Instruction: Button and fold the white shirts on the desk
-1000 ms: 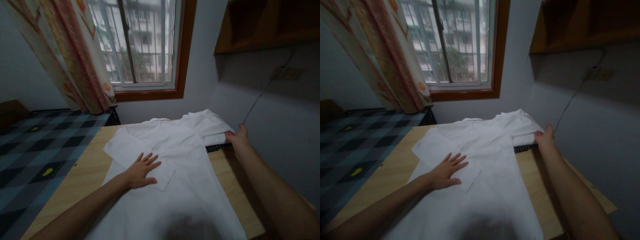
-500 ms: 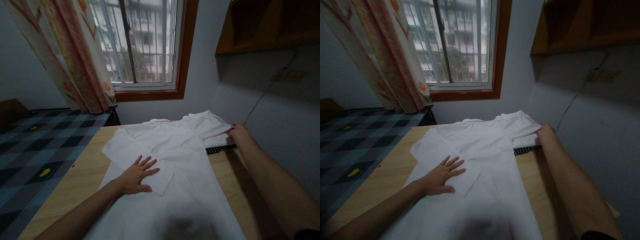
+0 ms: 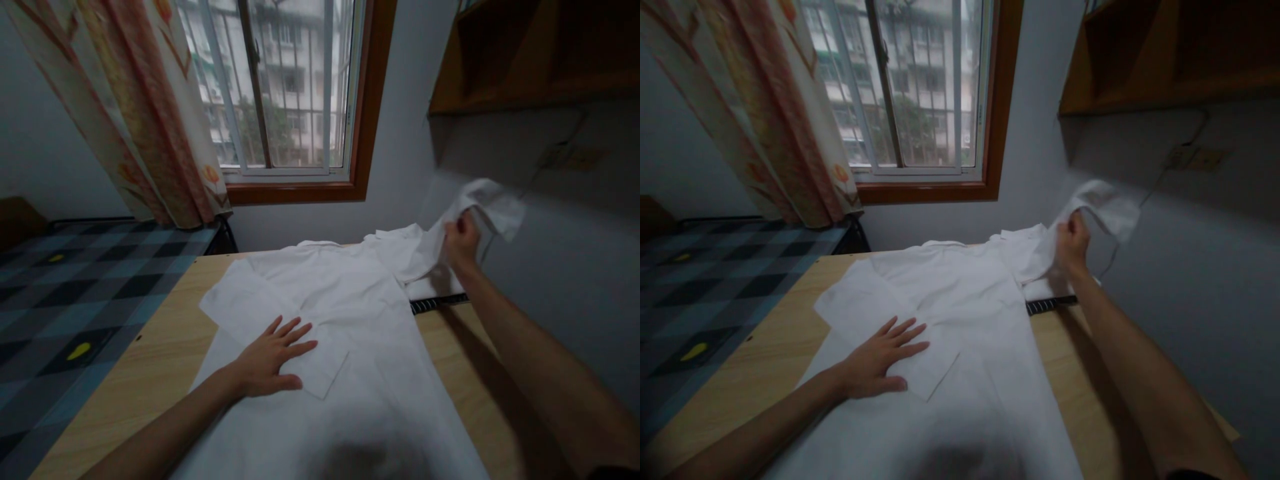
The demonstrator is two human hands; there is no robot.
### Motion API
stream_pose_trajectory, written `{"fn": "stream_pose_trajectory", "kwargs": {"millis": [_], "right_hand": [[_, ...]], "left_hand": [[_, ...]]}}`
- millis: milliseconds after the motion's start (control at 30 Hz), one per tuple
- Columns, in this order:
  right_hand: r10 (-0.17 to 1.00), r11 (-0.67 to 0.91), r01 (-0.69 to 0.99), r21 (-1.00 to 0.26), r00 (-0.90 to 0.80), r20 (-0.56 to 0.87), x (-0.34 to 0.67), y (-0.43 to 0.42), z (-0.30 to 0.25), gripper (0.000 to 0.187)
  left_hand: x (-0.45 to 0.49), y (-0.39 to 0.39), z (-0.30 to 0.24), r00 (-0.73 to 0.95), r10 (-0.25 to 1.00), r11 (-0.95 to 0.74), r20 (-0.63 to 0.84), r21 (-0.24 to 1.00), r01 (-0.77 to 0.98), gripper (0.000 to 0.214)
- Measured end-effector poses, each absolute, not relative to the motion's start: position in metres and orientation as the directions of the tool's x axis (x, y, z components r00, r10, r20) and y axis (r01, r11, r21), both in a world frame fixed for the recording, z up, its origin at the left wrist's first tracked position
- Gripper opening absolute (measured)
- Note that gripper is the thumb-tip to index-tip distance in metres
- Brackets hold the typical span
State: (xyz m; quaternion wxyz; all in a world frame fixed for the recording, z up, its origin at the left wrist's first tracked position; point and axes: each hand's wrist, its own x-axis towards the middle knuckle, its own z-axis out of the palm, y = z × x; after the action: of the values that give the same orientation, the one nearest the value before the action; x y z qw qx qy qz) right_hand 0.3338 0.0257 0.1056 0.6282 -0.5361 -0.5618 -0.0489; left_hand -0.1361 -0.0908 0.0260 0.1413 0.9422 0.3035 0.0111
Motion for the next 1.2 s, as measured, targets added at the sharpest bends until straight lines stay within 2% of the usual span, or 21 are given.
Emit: {"fn": "stream_pose_trajectory", "kwargs": {"millis": [33,67,100,133,200,267,333,400,467,533,633,733,800,967,1067,1200], "right_hand": [[0.575,0.449,0.767,-0.457,0.144,0.806,0.317,0.015,0.099,0.02],[0.631,0.508,0.81,-0.294,-0.116,0.767,0.301,0.003,0.09,0.02],[0.67,0.592,0.786,-0.179,-0.356,0.652,0.286,-0.009,0.079,0.023],[0.689,0.647,0.752,-0.126,-0.507,0.518,0.273,-0.021,0.068,0.029],[0.717,0.683,0.723,-0.103,-0.636,0.287,0.258,-0.038,0.046,0.037],[0.75,0.66,0.737,-0.149,-0.632,0.195,0.256,-0.046,0.032,0.04],[0.777,0.624,0.754,-0.204,-0.574,0.257,0.263,-0.043,0.026,0.04],[0.793,0.565,0.796,-0.217,-0.451,0.409,0.274,-0.034,0.028,0.038],[0.794,0.443,0.873,-0.202,-0.278,0.541,0.284,-0.021,0.032,0.036],[0.808,0.299,0.932,-0.205,-0.133,0.574,0.291,-0.009,0.035,0.038],[0.874,0.116,0.962,-0.247,0.02,0.486,0.294,0.005,0.035,0.05],[0.924,-0.005,0.961,-0.277,0.11,0.367,0.294,0.011,0.033,0.055],[0.945,-0.046,0.965,-0.258,0.126,0.303,0.293,0.012,0.033,0.055],[0.962,-0.064,0.975,-0.211,0.116,0.245,0.292,0.013,0.035,0.056],[0.971,-0.046,0.991,-0.129,0.075,0.227,0.289,0.011,0.035,0.054],[0.975,0.01,1.0,-0.026,-0.004,0.223,0.28,0.006,0.035,0.05]], "left_hand": [[-0.136,-0.09,0.026,0.802,0.595,-0.745,-0.054,0.336,0.576,0.074],[-0.136,-0.09,0.026,0.772,0.635,-0.686,-0.031,0.436,0.582,0.074],[-0.135,-0.089,0.025,0.726,0.688,-0.602,-0.006,0.554,0.575,0.075],[-0.133,-0.09,0.024,0.674,0.739,-0.512,0.012,0.66,0.55,0.076],[-0.128,-0.091,0.02,0.554,0.833,-0.305,0.014,0.847,0.436,0.073],[-0.121,-0.092,0.016,0.415,0.909,-0.085,-0.03,0.963,0.255,0.065],[-0.113,-0.09,0.015,0.225,0.97,0.088,-0.092,0.996,0.029,0.056],[-0.105,-0.083,0.02,-0.009,0.992,0.121,-0.123,0.984,-0.131,0.057],[-0.1,-0.071,0.029,-0.221,0.968,0.074,-0.119,0.977,-0.202,0.065],[-0.097,-0.058,0.039,-0.336,0.931,0.062,-0.142,0.97,-0.236,0.07],[-0.093,-0.046,0.053,-0.294,0.926,0.176,-0.237,0.96,-0.217,0.065],[-0.086,-0.051,0.066,-0.144,0.937,0.304,-0.318,0.946,-0.113,0.063],[-0.083,-0.066,0.076,-0.051,0.948,0.31,-0.313,0.949,-0.062,0.063],[-0.092,-0.116,0.095,0.026,0.978,0.21,-0.209,0.972,-0.103,0.065],[-0.108,-0.137,0.088,0.0,0.959,0.282,-0.284,0.949,-0.14,0.072],[-0.124,-0.153,0.066,-0.029,0.936,0.348,-0.351,0.934,-0.078,0.078]]}}
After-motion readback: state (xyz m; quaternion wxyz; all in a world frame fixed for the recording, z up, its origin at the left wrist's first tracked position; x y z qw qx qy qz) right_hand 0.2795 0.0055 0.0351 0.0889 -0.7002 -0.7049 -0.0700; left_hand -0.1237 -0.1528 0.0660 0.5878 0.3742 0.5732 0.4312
